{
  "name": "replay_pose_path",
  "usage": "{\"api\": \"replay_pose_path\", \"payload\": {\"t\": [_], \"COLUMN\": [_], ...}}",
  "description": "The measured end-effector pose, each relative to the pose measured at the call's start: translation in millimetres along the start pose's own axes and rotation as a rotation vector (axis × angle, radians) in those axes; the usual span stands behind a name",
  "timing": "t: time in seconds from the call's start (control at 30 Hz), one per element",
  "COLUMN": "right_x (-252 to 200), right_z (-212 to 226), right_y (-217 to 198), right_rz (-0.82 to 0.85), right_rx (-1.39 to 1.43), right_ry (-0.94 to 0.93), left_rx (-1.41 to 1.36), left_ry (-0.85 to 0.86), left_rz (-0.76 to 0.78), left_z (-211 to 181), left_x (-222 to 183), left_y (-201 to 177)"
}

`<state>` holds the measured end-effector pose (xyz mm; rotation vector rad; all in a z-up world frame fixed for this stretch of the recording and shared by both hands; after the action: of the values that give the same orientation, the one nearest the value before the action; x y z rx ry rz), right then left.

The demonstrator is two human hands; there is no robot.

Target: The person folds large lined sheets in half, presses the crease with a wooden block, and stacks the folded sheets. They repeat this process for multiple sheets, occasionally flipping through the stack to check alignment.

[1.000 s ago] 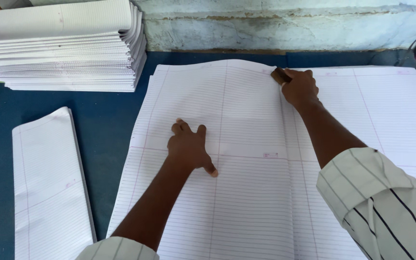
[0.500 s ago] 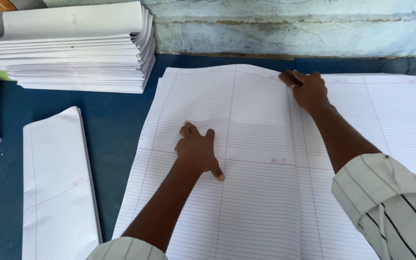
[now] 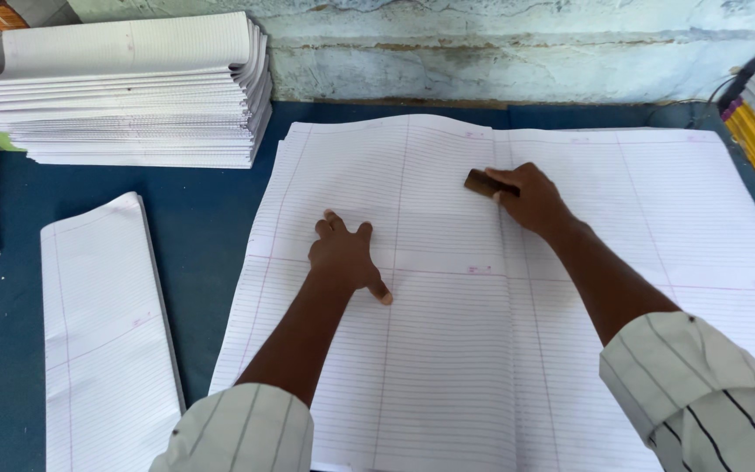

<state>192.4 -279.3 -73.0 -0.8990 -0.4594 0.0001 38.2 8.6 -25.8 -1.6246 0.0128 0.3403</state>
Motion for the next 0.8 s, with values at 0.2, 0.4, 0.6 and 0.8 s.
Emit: {"api": "replay_pose_path", "payload": {"t": [0.2,0.4,0.6,0.8], "right_x": [-40,-75,-109,-148], "right_z": [24,44,63,85], "right_y": [-12,-22,-36,-53], "right_rz": [0.061,0.123,0.23,0.327], "right_rx": [0.032,0.001,0.001,0.053], "right_ry": [-0.007,-0.015,0.022,-0.003], "left_rx": [-0.028,0.05,-0.011,-0.036], "left_ry": [-0.037,-0.059,-0.153,-0.137], "left_rz": [-0.002,-0.048,-0.058,-0.098], "left_z": [2,3,2,7], "left_x": [-2,-2,-11,-17], "left_y": [5,11,15,21]}}
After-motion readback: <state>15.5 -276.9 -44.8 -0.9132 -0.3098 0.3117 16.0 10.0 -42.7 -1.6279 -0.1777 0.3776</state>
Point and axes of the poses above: each hand's wrist, its own x-axis towards the middle knuckle, its own y-axis out of the palm, z = x × y, the point moved 5 cm from there along x, towards the middle knuckle, and after that the axes turned 14 degrees about -z, right-handed, at the moved point
